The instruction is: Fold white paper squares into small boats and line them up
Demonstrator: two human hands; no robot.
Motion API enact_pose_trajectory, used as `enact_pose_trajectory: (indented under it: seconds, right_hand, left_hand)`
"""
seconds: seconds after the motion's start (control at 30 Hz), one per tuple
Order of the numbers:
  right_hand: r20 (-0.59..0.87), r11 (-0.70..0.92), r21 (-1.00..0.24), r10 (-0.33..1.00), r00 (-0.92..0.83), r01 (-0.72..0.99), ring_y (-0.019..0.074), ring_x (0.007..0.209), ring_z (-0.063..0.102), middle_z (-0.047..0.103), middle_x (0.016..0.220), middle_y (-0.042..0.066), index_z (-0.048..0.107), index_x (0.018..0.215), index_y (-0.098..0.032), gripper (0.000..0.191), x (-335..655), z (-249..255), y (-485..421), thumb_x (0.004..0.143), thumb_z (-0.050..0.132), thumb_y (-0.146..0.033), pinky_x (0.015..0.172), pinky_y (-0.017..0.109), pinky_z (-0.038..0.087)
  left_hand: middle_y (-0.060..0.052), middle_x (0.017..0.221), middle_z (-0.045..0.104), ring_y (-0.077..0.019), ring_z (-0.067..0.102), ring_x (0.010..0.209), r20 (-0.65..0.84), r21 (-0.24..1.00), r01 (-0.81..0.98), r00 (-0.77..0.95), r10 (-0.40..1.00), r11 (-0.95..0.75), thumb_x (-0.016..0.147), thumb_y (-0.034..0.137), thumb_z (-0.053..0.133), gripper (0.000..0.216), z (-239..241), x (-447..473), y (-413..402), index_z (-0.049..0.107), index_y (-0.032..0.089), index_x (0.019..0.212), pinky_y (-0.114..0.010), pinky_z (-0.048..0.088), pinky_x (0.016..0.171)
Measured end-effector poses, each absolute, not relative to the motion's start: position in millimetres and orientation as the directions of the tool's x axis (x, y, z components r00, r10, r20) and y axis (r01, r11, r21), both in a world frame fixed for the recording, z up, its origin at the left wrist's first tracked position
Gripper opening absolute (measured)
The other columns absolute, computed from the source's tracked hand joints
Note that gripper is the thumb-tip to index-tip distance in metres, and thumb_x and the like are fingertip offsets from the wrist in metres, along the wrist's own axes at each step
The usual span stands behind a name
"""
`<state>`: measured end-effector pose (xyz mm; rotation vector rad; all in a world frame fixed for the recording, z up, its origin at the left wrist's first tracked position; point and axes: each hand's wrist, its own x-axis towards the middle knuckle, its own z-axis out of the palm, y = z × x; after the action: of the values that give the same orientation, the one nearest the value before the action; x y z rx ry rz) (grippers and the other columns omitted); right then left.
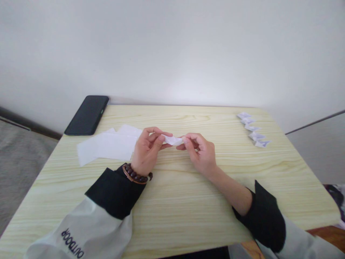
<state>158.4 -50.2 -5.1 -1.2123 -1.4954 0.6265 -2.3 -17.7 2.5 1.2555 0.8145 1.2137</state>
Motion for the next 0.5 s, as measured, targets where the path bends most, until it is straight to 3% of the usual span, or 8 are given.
enact_pose_trajectory:
  seconds: [0.2,0.5]
  right_hand:
    - [0.501,0.423,-0.770,0.864,0.042,0.477,0.0129,0.071,0.070,0.071,0.085,0.004,0.056,0.092,-0.019,0.012,161.9,-3.1,-49.9,0.089,0.048,-0.027,0.065,0.021,0.056]
    - [0.511,0.467,-0.736,0.858,-0.050,0.489,0.0101,0.073,0.068,0.069,0.094,0.004,0.052,0.098,-0.020,0.011,163.6,-5.4,-47.6,0.091,0.044,-0.021,0.068,0.021,0.055]
  left_hand:
    - [-0.010,0.114,0.059,-0.0204,0.061,0.099,0.303,0.929,0.092,0.370,0.878,-0.360,0.076,0.021,0.063,0.017,1.7,-6.8,-20.1,0.060,0.017,0.093,-0.029,0.059,0.072]
    - [-0.007,0.092,0.070,-0.0163,0.066,0.084,0.441,0.805,0.293,0.288,0.850,-0.517,0.075,0.026,0.067,0.011,-0.5,-11.3,-16.6,0.066,0.014,0.078,-0.026,0.059,0.073]
